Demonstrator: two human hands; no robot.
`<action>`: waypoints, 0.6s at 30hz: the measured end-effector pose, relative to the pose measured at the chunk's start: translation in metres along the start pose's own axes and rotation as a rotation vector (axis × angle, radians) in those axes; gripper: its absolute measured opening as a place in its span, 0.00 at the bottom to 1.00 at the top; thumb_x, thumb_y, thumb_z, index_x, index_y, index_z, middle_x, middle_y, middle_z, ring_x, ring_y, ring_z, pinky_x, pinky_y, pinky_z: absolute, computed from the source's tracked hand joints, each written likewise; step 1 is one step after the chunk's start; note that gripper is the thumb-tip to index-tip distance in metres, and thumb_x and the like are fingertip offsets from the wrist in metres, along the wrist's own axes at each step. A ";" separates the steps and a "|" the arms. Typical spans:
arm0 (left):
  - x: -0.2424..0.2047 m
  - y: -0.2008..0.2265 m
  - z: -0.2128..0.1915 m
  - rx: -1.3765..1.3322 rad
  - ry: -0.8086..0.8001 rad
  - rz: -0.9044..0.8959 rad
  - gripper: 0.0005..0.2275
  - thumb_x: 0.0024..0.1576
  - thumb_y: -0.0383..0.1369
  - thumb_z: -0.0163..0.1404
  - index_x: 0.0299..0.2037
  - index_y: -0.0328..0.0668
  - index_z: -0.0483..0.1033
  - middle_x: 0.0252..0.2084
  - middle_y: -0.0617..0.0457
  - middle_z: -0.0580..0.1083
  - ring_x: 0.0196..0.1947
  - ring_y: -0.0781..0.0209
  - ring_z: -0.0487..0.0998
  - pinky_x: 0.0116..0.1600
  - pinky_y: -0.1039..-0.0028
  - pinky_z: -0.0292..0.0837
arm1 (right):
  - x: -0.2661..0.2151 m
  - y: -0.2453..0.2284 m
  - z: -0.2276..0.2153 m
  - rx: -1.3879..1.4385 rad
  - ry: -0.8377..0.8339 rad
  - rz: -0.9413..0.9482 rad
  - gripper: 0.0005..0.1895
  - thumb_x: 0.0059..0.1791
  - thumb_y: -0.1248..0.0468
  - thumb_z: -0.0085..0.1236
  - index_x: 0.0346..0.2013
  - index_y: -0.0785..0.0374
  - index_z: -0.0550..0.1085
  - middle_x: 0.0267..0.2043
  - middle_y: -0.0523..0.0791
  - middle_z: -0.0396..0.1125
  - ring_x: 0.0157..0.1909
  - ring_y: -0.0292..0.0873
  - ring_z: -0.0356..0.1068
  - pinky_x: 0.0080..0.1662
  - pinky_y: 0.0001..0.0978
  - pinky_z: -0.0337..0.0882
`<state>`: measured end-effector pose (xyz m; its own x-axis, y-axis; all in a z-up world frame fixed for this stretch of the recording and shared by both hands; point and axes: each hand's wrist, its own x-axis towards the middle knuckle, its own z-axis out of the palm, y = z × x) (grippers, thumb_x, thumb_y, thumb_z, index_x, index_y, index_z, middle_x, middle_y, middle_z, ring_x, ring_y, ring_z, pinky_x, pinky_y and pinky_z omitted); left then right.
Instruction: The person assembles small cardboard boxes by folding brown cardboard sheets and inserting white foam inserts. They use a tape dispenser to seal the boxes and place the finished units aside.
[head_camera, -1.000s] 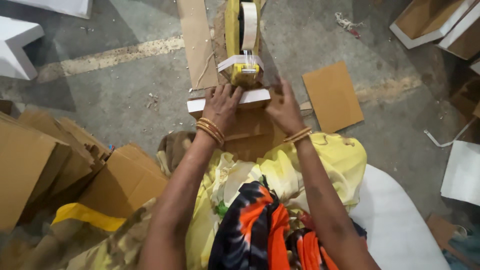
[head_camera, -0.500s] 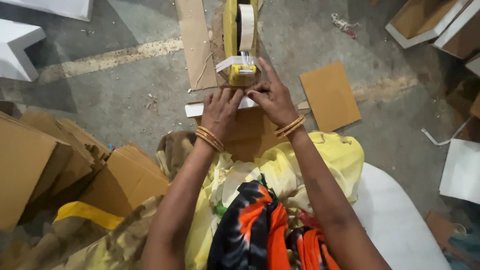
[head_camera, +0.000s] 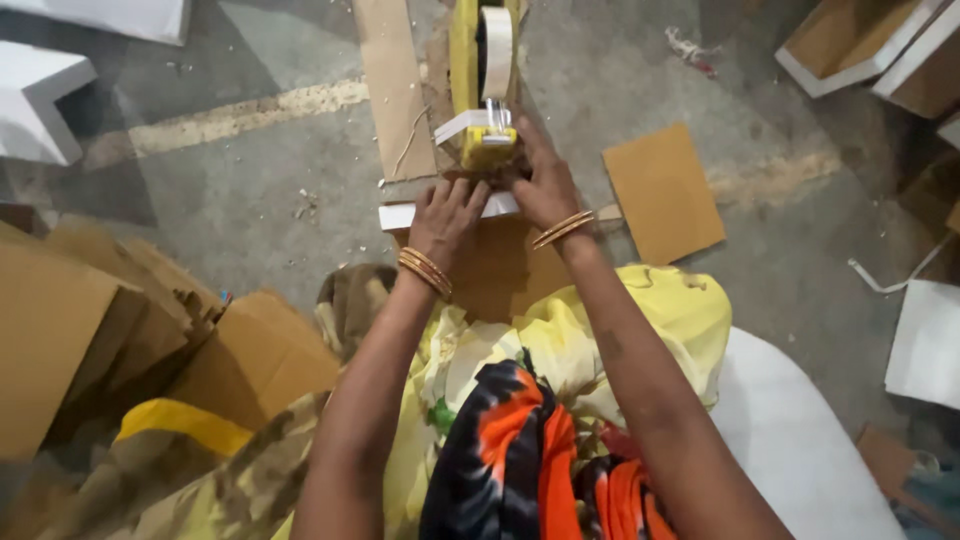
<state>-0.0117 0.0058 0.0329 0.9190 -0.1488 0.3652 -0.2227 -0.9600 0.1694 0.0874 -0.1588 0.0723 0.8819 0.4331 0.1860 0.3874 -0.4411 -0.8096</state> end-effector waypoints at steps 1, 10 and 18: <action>-0.005 0.004 -0.004 0.009 0.002 0.016 0.16 0.59 0.31 0.48 0.59 0.50 0.72 0.45 0.54 0.71 0.47 0.56 0.72 0.55 0.63 0.65 | -0.009 -0.002 -0.003 0.105 -0.042 0.131 0.40 0.48 0.75 0.62 0.74 0.64 0.57 0.52 0.52 0.73 0.48 0.38 0.75 0.50 0.31 0.75; -0.045 0.041 -0.041 -0.028 0.066 0.169 0.18 0.60 0.34 0.46 0.61 0.47 0.71 0.56 0.52 0.72 0.58 0.56 0.72 0.65 0.63 0.61 | -0.072 0.016 -0.025 0.642 -0.270 0.589 0.43 0.48 0.74 0.60 0.75 0.62 0.52 0.43 0.47 0.73 0.47 0.37 0.73 0.50 0.27 0.75; -0.055 0.046 -0.041 -0.013 0.083 0.175 0.18 0.60 0.33 0.45 0.62 0.47 0.70 0.59 0.52 0.72 0.61 0.56 0.71 0.68 0.62 0.59 | -0.060 0.051 -0.017 0.393 -0.295 0.679 0.47 0.42 0.69 0.67 0.73 0.62 0.55 0.61 0.53 0.63 0.58 0.47 0.70 0.55 0.34 0.75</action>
<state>-0.0855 -0.0202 0.0584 0.8362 -0.2923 0.4640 -0.3812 -0.9181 0.1085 0.0586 -0.2206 0.0288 0.7620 0.3843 -0.5211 -0.3726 -0.3980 -0.8383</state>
